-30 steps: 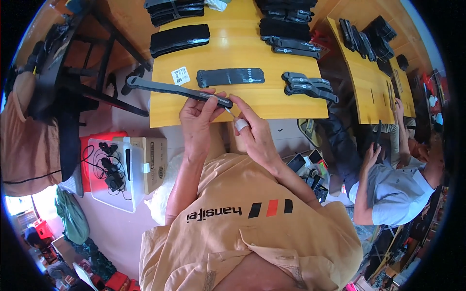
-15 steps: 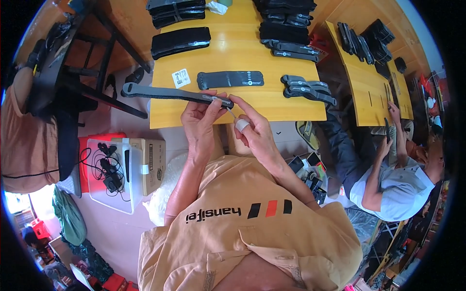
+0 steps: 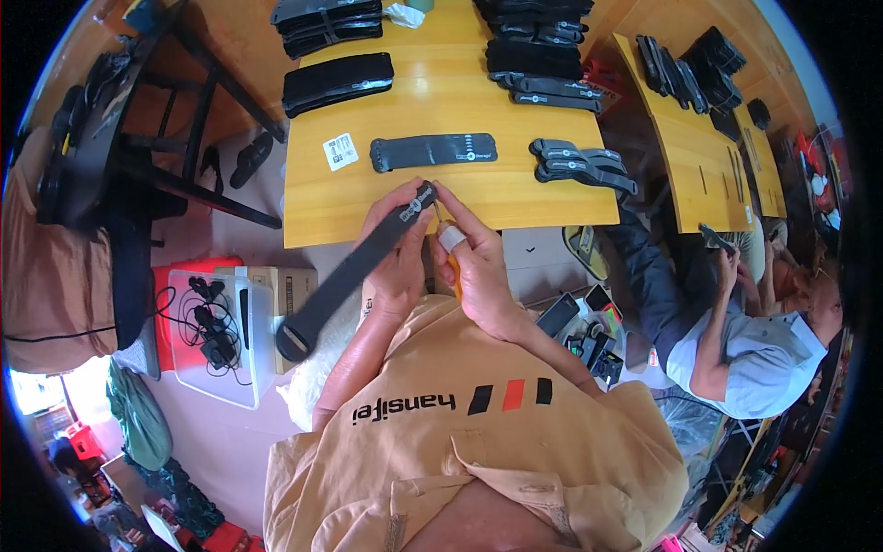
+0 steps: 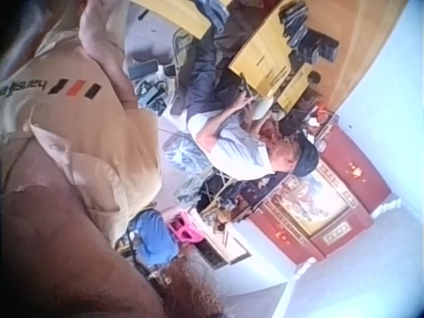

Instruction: The recorder is assembling small black strap components, likely for watches or gear, by inserting pins using a small screwdriver-like tool.

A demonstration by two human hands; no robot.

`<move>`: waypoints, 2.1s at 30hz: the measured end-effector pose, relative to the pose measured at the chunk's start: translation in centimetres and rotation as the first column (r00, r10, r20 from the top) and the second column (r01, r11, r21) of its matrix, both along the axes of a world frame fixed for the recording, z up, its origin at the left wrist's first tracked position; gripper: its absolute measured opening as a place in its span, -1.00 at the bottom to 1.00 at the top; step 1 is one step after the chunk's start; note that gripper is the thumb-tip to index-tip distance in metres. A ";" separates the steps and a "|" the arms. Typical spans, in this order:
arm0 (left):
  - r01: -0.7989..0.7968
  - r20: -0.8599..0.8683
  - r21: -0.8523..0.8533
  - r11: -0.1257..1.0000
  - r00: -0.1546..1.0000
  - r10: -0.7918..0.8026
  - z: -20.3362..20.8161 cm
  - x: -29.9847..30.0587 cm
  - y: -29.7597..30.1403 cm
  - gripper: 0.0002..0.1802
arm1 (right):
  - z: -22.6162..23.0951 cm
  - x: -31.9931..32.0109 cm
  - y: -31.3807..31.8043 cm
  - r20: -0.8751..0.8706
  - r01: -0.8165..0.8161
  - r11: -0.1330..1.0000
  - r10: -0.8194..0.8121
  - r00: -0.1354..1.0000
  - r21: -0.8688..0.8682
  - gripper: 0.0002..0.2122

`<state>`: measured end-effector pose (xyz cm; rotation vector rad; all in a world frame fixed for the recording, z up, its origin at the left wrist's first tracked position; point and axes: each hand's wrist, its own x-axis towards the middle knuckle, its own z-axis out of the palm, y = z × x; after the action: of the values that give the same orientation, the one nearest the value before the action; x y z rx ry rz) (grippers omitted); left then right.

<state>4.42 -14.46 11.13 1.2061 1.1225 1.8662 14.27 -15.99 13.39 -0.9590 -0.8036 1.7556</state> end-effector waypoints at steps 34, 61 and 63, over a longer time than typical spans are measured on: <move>-0.056 -0.564 0.229 0.972 0.806 0.179 -0.8 -2.2 0.9 -0.74 | -4.9 -0.7 2.5 0.499 -0.095 0.714 -0.381 0.778 0.693 -0.55; 0.003 -0.500 0.163 0.987 0.862 0.080 -2.3 -2.0 0.6 -0.72 | -3.6 0.0 2.5 0.283 -0.105 0.970 0.041 0.958 0.217 -0.52; -0.005 -0.468 0.155 0.988 0.881 0.077 -2.5 -2.1 0.6 -0.73 | -3.6 -0.3 2.2 0.395 -0.086 0.949 -0.043 0.918 0.303 -0.53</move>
<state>2.37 -13.88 8.60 1.8080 1.2812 1.7566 13.92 -13.75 9.77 -1.1032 -1.3175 1.4045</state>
